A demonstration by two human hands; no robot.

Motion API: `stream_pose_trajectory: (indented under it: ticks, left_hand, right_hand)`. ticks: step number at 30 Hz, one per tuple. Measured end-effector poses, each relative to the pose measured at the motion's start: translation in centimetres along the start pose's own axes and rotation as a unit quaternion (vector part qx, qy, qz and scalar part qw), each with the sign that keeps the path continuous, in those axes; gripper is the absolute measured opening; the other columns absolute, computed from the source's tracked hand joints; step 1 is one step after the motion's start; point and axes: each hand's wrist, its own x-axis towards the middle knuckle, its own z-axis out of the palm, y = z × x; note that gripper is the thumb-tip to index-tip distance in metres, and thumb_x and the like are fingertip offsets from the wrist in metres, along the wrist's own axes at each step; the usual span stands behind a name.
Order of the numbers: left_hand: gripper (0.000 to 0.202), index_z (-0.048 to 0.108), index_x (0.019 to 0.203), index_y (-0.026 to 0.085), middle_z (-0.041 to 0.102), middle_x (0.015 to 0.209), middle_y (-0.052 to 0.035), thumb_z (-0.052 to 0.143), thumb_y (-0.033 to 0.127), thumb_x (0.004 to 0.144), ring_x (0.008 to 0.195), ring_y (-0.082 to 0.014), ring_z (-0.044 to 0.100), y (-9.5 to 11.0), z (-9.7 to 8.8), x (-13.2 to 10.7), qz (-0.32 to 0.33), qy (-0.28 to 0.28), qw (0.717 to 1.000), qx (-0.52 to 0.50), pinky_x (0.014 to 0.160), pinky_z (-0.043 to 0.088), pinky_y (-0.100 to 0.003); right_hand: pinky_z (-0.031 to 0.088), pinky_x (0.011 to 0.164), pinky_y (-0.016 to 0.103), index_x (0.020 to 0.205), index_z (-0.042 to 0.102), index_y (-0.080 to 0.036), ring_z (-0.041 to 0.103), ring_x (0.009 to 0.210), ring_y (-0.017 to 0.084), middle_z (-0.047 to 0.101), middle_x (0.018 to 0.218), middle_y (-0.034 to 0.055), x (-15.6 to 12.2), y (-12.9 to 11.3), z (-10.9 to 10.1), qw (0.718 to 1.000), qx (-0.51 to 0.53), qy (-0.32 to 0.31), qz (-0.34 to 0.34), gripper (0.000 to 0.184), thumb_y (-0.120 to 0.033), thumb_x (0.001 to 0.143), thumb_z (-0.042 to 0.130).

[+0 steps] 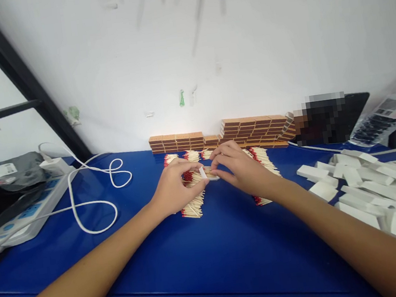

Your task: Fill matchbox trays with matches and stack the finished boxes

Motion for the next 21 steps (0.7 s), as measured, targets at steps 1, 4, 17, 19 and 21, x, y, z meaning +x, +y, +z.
stream_pose_trajectory:
  ticks: [1,4,17,19,21]
  left_hand:
    - [0.027,0.082,0.112,0.023,0.082,0.11,-0.0079,0.087,0.026,0.086,0.105,-0.0266,0.075,0.0,0.0,0.0,0.0,0.0,1.0,-0.001,0.096,0.062,-0.047]
    - [0.027,0.082,0.112,0.023,0.082,0.112,-0.0078,0.087,0.026,0.086,0.106,-0.0264,0.075,-0.1,0.2,-0.1,-0.003,-0.003,1.0,-0.004,0.097,0.062,-0.047]
    - [0.026,0.08,0.112,0.022,0.084,0.108,-0.0057,0.087,0.025,0.087,0.108,-0.0274,0.074,-0.1,-0.1,0.3,-0.029,0.055,0.997,0.045,0.097,0.061,-0.047]
    - [0.028,0.08,0.113,0.023,0.084,0.107,-0.0052,0.088,0.025,0.086,0.106,-0.0271,0.074,-0.1,-0.1,0.3,-0.031,0.055,0.997,0.048,0.096,0.061,-0.047]
    - [0.029,0.08,0.114,0.023,0.083,0.107,-0.0053,0.087,0.025,0.086,0.106,-0.0269,0.075,-0.1,-0.1,0.2,-0.028,0.052,0.997,0.049,0.096,0.061,-0.046]
  right_hand:
    - [0.052,0.106,0.056,0.097,0.067,-0.025,0.057,0.123,0.032,0.071,0.117,0.0126,0.0,0.0,0.0,1.0,-0.003,0.002,-0.003,0.009,-0.025,0.105,0.063]
    - [0.053,0.105,0.055,0.097,0.068,-0.025,0.058,0.121,0.032,0.071,0.115,0.0118,0.1,-0.2,-0.1,1.0,-0.006,0.006,-0.007,0.01,-0.024,0.105,0.062]
    - [0.047,0.093,0.056,0.096,0.077,-0.022,0.056,0.112,0.038,0.073,0.103,0.0151,-1.3,7.0,-0.5,0.975,-0.151,0.008,0.16,0.018,-0.032,0.1,0.063]
    - [0.046,0.093,0.054,0.097,0.079,-0.022,0.056,0.11,0.037,0.073,0.103,0.0148,-1.7,8.0,-0.1,0.972,-0.165,-0.021,0.168,0.018,-0.035,0.098,0.067]
    - [0.047,0.092,0.054,0.098,0.08,-0.022,0.055,0.11,0.037,0.073,0.104,0.0151,-1.8,8.5,0.4,0.971,-0.176,-0.03,0.158,0.019,-0.037,0.098,0.067]
